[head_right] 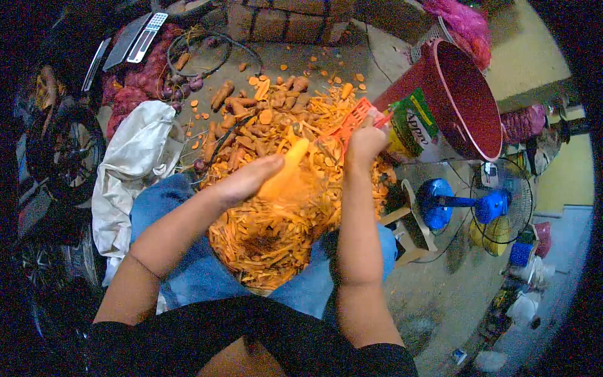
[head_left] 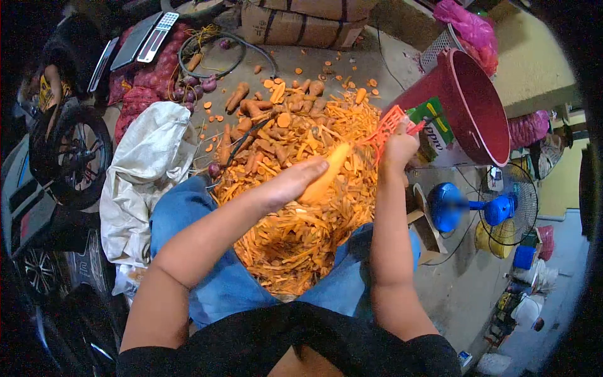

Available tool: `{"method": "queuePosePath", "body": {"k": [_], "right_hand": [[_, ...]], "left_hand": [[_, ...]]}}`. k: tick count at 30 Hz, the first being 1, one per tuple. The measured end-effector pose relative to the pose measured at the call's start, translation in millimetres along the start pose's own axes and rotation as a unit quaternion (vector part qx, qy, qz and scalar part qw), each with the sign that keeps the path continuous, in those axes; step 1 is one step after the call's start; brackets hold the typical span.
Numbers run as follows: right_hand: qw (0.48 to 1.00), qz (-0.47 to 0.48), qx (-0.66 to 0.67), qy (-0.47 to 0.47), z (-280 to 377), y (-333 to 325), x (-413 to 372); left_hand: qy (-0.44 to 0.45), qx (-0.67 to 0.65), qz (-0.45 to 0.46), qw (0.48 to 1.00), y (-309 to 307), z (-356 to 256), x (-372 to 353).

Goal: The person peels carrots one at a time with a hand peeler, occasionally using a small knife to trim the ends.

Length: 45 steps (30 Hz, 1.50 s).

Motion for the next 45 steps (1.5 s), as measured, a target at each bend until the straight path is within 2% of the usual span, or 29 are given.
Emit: {"method": "queuePosePath", "body": {"k": [4,6,7,8,9,11,12,14,16,19,23,25,26,27,28,29,30,31,32,34,35,36,38,40,41,42,43,44,45], "right_hand": [[0.985,0.144,-0.010,-0.093,12,19,-11],[0.975,0.202,-0.070,-0.055,20,17,-22],[0.953,0.289,-0.088,0.011,21,22,-30],[0.919,0.371,-0.104,0.077,19,26,-39],[0.919,0.372,-0.105,0.075,15,26,-44],[0.879,0.455,-0.138,-0.046,10,33,-58],[0.879,0.454,-0.137,-0.048,18,32,-62],[0.808,0.504,-0.291,-0.087,34,31,-75],[0.814,0.506,-0.272,-0.083,24,35,-82],[0.812,0.514,-0.262,-0.089,16,38,-90],[0.796,0.534,-0.250,-0.142,8,42,-94],[0.790,0.545,-0.234,-0.156,-10,47,-94],[0.804,0.550,-0.221,-0.044,-27,48,-92],[0.808,0.548,-0.206,0.067,-44,48,-91],[0.809,0.547,-0.205,0.069,-53,50,-89],[0.786,0.563,-0.230,0.114,-66,50,-89],[0.760,0.577,-0.254,0.157,-78,50,-90],[0.750,0.621,-0.216,0.069,-78,54,-97],[0.749,0.623,-0.215,0.067,-84,57,-105],[0.781,0.600,-0.166,0.046,-79,68,-125],[0.739,0.643,-0.202,0.017,-93,75,-136],[0.739,0.642,-0.202,0.017,-73,72,-143],[0.773,0.617,0.125,0.081,-5,63,-150],[0.754,0.632,0.121,0.132,-7,71,-148],[0.746,0.598,0.177,0.234,-8,71,-144],[0.727,0.554,0.232,0.332,-10,70,-139],[0.710,0.566,0.264,0.325,-6,67,-131],[0.764,0.554,0.148,0.295,-7,65,-122],[0.786,0.508,0.211,0.282,-13,67,-118]], "left_hand": [[0.041,0.158,-0.048,0.985,-14,-21,-1],[0.149,0.411,-0.072,0.897,-15,-41,-5],[0.162,0.455,-0.093,0.871,-19,-44,-4],[0.164,0.454,-0.095,0.871,-20,-45,-5],[0.168,0.458,-0.113,0.865,-23,-47,-7],[0.175,0.464,-0.131,0.859,-26,-47,-8],[0.172,0.462,-0.143,0.858,-30,-45,-6],[0.169,0.460,-0.155,0.858,-30,-44,-6],[0.120,0.491,-0.174,0.845,-30,-46,-7],[0.171,0.513,-0.179,0.822,-29,-45,-5],[0.140,0.537,-0.165,0.815,-25,-52,-6],[0.161,0.595,-0.141,0.774,-19,-57,-10],[0.162,0.596,-0.140,0.774,-18,-60,-13],[0.207,0.550,-0.060,0.807,-10,-61,-16],[0.249,0.499,0.023,0.830,-1,-64,-22],[0.223,0.422,0.046,0.878,6,-68,-29],[0.222,0.423,0.048,0.877,3,-67,-27],[0.285,0.429,0.025,0.857,-3,-70,-25],[0.344,0.433,0.000,0.833,-8,-72,-25],[0.322,0.419,0.006,0.849,-12,-64,-20],[0.317,0.402,0.017,0.859,-10,-59,-17],[0.311,0.384,0.028,0.869,-9,-54,-14],[0.285,0.398,0.024,0.872,-12,-49,-13],[0.268,0.463,-0.047,0.844,-13,-54,-16],[0.271,0.523,-0.076,0.805,-13,-60,-19],[0.272,0.524,-0.075,0.804,-13,-62,-19],[0.291,0.480,-0.087,0.823,-16,-66,-21],[0.307,0.435,-0.099,0.841,-19,-69,-22],[0.338,0.459,-0.102,0.815,-20,-73,-22]]}}
Point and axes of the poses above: each hand's wrist, its own x-axis towards the middle knuckle, its own y-axis out of the palm, z = x × y, the point moved 4 cm from there along x, towards the middle knuckle, and after that the axes turned 10 degrees about -x, right-handed, at the moved point
